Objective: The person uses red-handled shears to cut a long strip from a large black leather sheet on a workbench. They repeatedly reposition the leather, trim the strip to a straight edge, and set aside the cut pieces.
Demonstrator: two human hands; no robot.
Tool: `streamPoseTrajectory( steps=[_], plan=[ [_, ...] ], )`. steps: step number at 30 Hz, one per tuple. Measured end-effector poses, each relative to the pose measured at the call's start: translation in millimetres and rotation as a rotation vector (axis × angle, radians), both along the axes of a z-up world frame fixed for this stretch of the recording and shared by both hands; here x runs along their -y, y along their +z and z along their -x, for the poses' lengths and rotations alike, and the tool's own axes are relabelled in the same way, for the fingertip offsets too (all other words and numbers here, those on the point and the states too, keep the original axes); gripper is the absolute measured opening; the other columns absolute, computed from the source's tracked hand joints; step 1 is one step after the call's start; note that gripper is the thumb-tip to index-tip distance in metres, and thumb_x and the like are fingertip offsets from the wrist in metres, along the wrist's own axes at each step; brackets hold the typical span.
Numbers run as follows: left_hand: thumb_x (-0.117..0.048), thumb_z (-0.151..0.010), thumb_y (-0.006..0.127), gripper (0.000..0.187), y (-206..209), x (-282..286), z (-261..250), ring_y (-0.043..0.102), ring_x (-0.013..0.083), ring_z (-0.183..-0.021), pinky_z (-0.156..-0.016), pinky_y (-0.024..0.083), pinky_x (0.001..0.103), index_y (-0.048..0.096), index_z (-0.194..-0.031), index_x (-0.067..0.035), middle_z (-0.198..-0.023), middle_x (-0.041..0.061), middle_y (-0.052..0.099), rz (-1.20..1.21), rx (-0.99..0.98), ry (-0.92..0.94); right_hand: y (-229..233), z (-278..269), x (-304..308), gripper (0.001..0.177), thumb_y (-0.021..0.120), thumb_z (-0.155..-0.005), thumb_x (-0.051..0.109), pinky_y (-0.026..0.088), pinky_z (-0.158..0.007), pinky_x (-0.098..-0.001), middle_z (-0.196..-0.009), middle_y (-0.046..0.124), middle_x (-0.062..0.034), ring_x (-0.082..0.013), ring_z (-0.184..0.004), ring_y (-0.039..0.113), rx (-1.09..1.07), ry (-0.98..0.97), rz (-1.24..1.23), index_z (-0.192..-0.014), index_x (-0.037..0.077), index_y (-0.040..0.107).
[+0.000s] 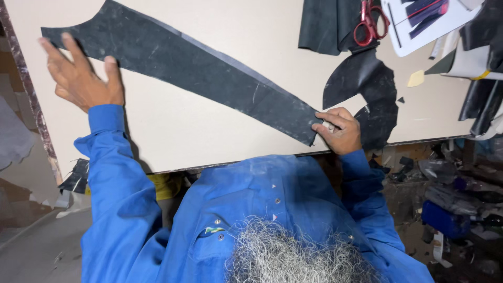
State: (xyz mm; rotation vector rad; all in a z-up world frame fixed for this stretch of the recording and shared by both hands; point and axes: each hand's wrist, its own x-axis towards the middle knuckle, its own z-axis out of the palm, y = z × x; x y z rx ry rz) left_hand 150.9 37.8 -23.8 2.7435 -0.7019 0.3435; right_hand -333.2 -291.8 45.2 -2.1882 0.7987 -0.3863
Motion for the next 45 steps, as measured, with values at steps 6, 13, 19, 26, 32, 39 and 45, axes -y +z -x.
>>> streamPoseTrajectory(
  steps=[6, 13, 19, 26, 32, 39, 45],
  plan=[
    [-0.011, -0.101, 0.065, 0.032, 21.1, 33.8, 99.5, 0.054, 0.0409, -0.128, -0.113, 0.040, 0.056, 0.063, -0.131, 0.000, -0.133, 0.021, 0.062, 0.443, 0.069, -0.149, 10.5, -17.6, 142.1, 0.015, 0.076, -0.099, 0.008, 0.054, -0.086, -0.0400, -0.103, 0.071, -0.0179, -0.0324, -0.094, 0.069, 0.078, -0.180, 0.444, -0.112, 0.001, 0.079],
    [-0.002, -0.081, 0.073, 0.020, 40.1, 139.5, 345.9, 0.061, 0.0326, -0.090, -0.079, 0.053, 0.043, 0.072, -0.100, -0.008, -0.094, 0.010, 0.064, 0.553, -0.310, -0.583, -40.1, -60.6, 266.0, 0.029, 0.086, -0.086, 0.018, 0.053, -0.081, -0.0442, -0.088, 0.068, -0.0189, -0.0370, -0.084, 0.066, -0.251, 0.179, 0.484, -0.088, -0.003, 0.067],
    [-0.020, -0.082, 0.081, 0.026, 41.9, 184.2, 411.8, 0.057, 0.0289, -0.090, -0.077, 0.052, 0.041, 0.071, -0.101, -0.007, -0.096, 0.008, 0.058, 0.492, -0.317, -0.584, -22.2, -90.1, 300.0, 0.034, 0.082, -0.092, 0.036, 0.052, -0.071, -0.0430, -0.077, 0.066, -0.0170, -0.0301, -0.071, 0.065, -0.512, 0.223, 0.299, -0.089, 0.003, 0.071],
    [-0.020, -0.082, 0.080, 0.028, 26.8, 198.8, 427.8, 0.056, 0.0281, -0.090, -0.078, 0.052, 0.040, 0.071, -0.104, -0.006, -0.098, 0.008, 0.058, 0.487, -0.295, -0.506, 33.4, -16.1, 260.9, 0.021, 0.065, -0.101, 0.022, 0.053, -0.062, -0.0266, -0.087, 0.068, -0.0076, -0.0159, -0.071, 0.066, 0.012, 0.291, -0.874, -0.102, 0.001, 0.066],
    [-0.011, -0.082, 0.078, 0.013, 23.1, 207.3, 431.0, 0.059, 0.0231, -0.085, -0.072, 0.054, 0.037, 0.072, -0.094, -0.010, -0.092, 0.003, 0.061, 0.463, -0.170, -0.407, -10.2, 118.9, 194.7, 0.020, 0.072, -0.094, 0.011, 0.056, -0.064, -0.0325, -0.073, 0.068, -0.0139, -0.0215, -0.065, 0.067, -0.209, 0.440, -0.803, -0.088, -0.007, 0.067],
    [-0.007, -0.082, 0.078, 0.014, 20.7, 202.9, 422.9, 0.060, 0.0223, -0.082, -0.071, 0.054, 0.035, 0.070, -0.094, -0.009, -0.090, 0.004, 0.062, 0.568, -0.072, -0.479, -33.3, 174.9, 174.8, 0.035, 0.071, -0.091, 0.034, 0.051, -0.059, -0.0284, -0.068, 0.064, -0.0049, -0.0133, -0.060, 0.061, -0.549, 0.468, -0.998, -0.085, 0.000, 0.066],
    [-0.006, -0.082, 0.081, 0.017, 27.2, 198.2, 419.1, 0.061, 0.0224, -0.083, -0.072, 0.054, 0.035, 0.070, -0.095, -0.007, -0.092, 0.005, 0.063, 0.637, -0.069, -0.510, -31.0, 117.3, 149.1, 0.028, 0.072, -0.091, 0.030, 0.043, -0.055, -0.0251, -0.065, 0.064, -0.0019, -0.0082, -0.058, 0.055, -0.626, 0.488, -0.759, -0.082, 0.003, 0.068]
  ],
)
